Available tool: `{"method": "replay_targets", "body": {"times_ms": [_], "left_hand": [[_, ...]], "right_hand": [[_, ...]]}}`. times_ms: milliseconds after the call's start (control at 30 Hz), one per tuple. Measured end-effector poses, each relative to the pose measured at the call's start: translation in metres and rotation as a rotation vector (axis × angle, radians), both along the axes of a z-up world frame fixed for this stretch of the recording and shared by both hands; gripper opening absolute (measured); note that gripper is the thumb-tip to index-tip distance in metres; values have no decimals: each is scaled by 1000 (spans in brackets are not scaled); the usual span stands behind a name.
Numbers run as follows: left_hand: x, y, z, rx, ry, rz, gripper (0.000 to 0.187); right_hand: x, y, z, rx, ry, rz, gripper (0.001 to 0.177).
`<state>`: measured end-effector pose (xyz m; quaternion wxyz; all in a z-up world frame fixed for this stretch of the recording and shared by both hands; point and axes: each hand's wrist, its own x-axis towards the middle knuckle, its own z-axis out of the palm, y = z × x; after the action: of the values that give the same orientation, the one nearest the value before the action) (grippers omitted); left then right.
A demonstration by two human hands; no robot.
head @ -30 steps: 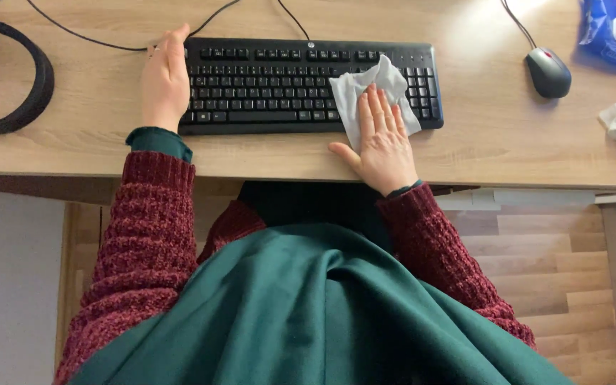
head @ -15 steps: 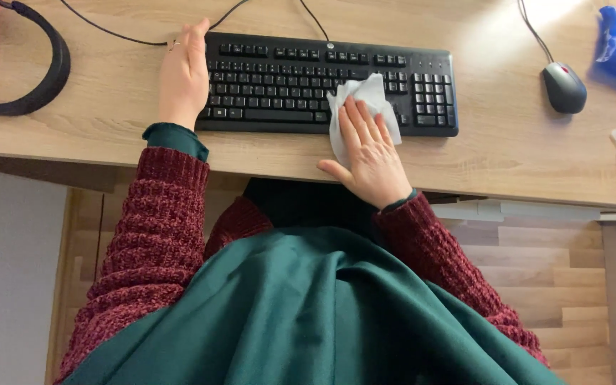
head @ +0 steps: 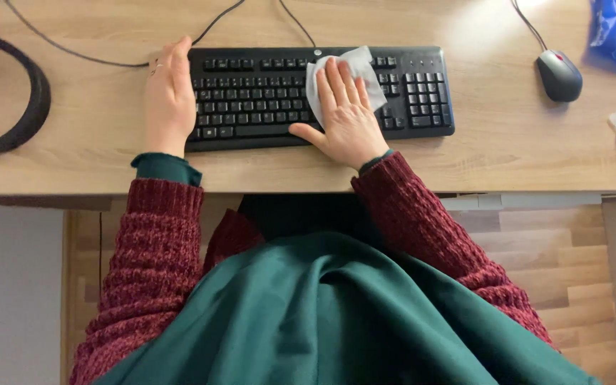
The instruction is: The person cleans a black computer keyboard on a wooden desk using a white wipe. They systematically wipe the keys and surface, then fold the wipe to use a clean side before continuing to clean the remaining areas.
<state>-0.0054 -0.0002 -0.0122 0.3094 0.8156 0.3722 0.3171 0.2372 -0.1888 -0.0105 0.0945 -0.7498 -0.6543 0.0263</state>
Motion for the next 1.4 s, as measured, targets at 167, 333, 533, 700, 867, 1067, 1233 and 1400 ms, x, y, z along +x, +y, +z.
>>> {"method": "replay_targets", "body": {"times_ms": [167,333,533,700,867,1067,1233,1400], "left_hand": [[1,-9,12,-96,-21,3,68],[2,-8,9,-105,-16,21,65],[3,-9,11,-89,-39,-10,73],[4,-14,16,-102,-60,15,74],[4,-12,12,-99,-72,27,74],[3,-13,14,-95,-82,20,76],[3,-13,13,-97,-80,18,79],[2,-12,12,-54,-69,20,79]], "right_hand": [[8,28,7,-59,16,-45,106],[19,54,0,-33,12,-91,106],[15,46,9,-110,42,-55,108],[0,22,8,-103,32,-67,112],[-11,0,-8,-41,-9,-100,120],[-23,-24,-11,23,-38,-95,124],[-32,-44,-13,78,-62,-77,128],[-41,-63,-11,103,-48,-57,132]]}}
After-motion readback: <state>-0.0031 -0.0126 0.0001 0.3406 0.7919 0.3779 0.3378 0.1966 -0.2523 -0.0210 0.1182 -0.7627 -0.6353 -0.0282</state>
